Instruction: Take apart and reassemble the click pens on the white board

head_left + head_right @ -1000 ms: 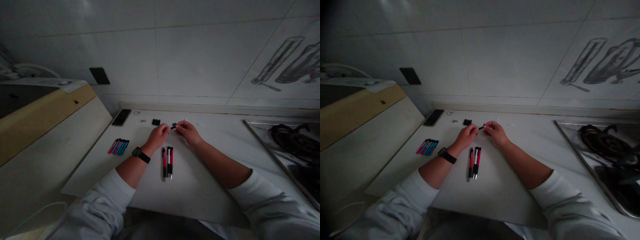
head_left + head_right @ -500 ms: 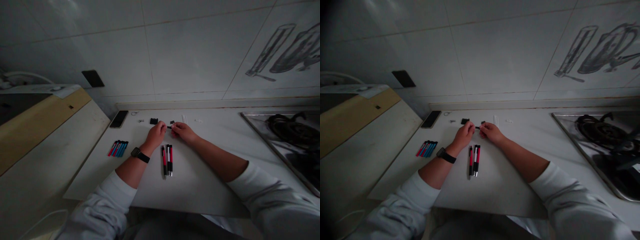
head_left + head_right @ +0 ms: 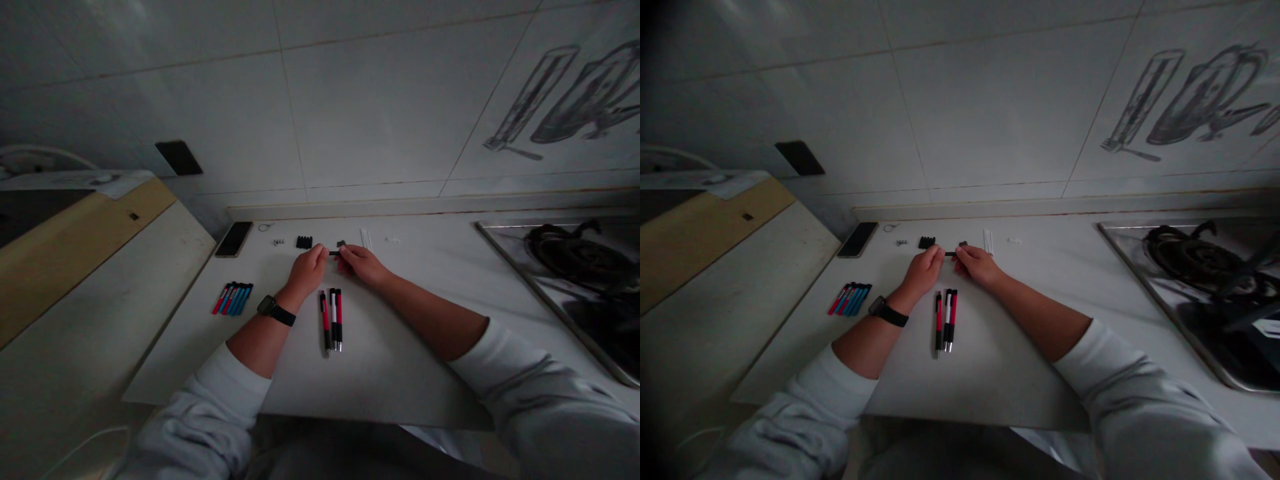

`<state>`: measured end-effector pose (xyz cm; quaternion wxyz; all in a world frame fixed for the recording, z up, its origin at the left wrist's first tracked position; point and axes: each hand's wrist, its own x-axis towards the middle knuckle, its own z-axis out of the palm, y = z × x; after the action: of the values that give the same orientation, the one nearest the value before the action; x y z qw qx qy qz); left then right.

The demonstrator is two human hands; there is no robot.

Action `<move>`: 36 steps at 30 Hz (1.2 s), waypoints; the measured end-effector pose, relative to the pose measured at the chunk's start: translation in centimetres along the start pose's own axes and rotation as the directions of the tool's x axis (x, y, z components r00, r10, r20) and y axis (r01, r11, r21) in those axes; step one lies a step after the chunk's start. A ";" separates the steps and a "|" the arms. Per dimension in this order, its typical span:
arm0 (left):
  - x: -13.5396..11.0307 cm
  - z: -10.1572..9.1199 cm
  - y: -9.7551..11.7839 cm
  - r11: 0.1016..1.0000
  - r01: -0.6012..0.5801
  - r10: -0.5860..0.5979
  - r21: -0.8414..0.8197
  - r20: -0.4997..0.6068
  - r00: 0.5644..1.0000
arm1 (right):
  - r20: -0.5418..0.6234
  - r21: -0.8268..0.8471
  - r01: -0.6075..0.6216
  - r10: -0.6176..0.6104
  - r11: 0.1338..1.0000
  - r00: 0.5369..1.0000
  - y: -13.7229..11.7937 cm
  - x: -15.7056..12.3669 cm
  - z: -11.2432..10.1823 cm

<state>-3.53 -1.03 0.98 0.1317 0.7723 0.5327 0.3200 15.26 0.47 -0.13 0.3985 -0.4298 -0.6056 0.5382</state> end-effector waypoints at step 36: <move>1.5 -7.7 -8.9 0.807 0.313 -0.261 0.501 -0.173 0.950 | -0.072 -0.358 0.236 -0.278 0.904 0.958 1.1 0.2 -0.6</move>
<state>-14.66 2.80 2.52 -0.0619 0.6730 0.7157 0.1762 15.84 0.87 -1.11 0.4206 -0.4412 -0.7166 0.3391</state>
